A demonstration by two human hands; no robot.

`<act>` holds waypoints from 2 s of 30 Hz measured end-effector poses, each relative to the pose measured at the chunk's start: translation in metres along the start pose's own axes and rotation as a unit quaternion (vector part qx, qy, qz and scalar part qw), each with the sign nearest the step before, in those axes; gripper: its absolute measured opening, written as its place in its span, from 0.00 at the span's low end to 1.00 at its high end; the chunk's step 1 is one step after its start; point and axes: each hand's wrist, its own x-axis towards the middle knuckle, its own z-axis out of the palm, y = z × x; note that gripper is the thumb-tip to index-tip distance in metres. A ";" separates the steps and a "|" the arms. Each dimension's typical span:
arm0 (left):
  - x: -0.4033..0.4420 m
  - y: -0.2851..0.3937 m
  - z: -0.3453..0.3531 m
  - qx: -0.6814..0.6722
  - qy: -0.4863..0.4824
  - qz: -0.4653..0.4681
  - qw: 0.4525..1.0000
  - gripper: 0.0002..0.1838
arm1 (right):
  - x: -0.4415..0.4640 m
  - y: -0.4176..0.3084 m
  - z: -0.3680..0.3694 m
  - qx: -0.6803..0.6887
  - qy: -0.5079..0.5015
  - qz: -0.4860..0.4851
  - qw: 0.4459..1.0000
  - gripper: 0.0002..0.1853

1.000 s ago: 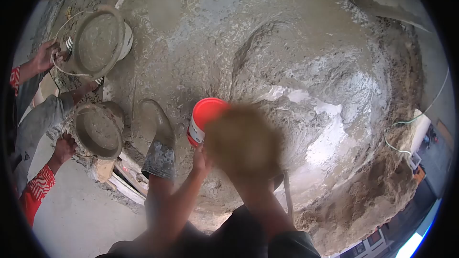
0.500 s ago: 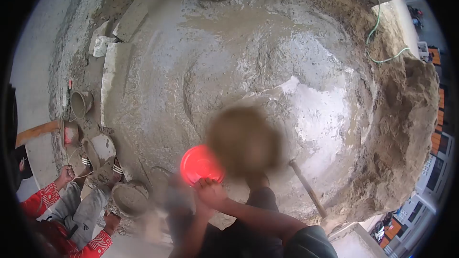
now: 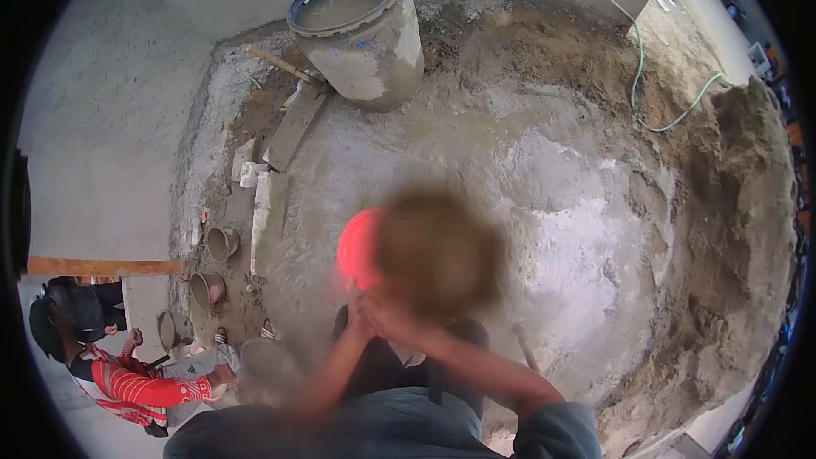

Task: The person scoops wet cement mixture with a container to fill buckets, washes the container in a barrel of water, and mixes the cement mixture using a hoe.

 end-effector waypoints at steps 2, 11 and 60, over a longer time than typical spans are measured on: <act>0.013 0.036 0.037 0.056 0.043 0.039 0.997 0.45 | -0.008 0.008 -0.030 0.030 0.078 0.040 0.996 0.08; 0.070 0.195 0.079 0.030 0.013 0.193 0.981 0.51 | -0.270 0.202 0.028 -0.148 -0.192 0.506 0.828 0.14; 0.642 0.550 0.301 0.014 0.227 0.061 0.972 0.48 | 0.648 0.487 -0.203 0.073 -0.036 0.201 0.976 0.15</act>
